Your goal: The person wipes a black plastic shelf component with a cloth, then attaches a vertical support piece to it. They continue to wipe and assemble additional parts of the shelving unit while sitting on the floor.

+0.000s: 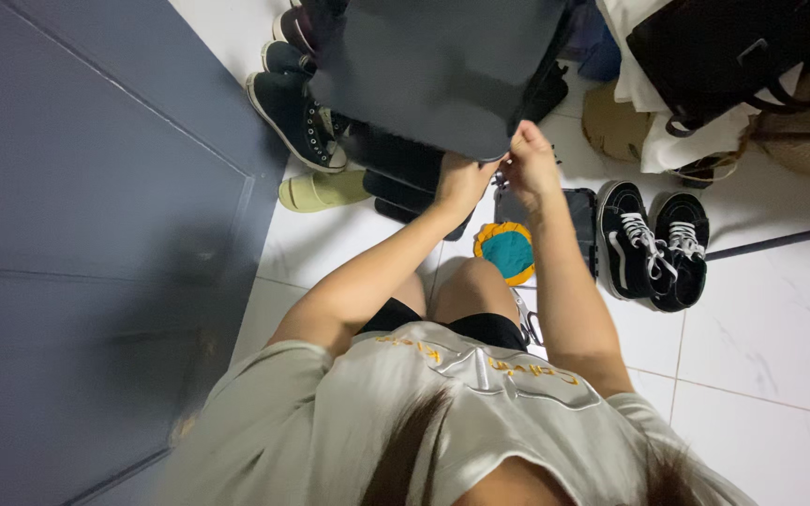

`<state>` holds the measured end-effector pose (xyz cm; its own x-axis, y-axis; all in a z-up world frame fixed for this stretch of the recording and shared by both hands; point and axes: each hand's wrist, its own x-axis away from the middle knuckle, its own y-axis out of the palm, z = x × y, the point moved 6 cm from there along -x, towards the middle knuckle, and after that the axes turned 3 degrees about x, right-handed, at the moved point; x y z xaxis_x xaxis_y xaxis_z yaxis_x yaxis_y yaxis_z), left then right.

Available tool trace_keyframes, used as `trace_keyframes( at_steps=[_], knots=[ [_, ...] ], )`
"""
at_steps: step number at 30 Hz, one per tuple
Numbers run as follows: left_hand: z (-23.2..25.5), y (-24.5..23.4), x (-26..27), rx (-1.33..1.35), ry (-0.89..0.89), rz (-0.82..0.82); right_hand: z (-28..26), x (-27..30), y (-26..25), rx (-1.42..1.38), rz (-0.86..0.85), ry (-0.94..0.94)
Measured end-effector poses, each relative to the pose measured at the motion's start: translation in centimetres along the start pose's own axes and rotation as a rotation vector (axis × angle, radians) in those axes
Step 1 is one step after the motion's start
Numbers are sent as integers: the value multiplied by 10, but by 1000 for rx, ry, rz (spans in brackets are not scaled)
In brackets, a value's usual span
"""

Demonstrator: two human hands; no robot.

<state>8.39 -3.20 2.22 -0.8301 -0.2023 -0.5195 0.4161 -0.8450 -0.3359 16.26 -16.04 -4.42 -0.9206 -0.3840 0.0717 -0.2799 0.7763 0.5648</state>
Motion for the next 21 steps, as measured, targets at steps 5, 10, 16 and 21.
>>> trace_keyframes(
  at_steps=[5,10,16,21],
  knots=[
    [-20,5,0,242,-232,-224,-23,7,11,103,23,42],
    [-74,-101,58,332,-313,318,-21,20,6,158,105,-23],
    [-132,-182,6,-17,69,408,-40,71,62,748,109,-431],
    [-224,-146,-53,369,-244,324,-40,67,70,1059,351,-433]
  ],
)
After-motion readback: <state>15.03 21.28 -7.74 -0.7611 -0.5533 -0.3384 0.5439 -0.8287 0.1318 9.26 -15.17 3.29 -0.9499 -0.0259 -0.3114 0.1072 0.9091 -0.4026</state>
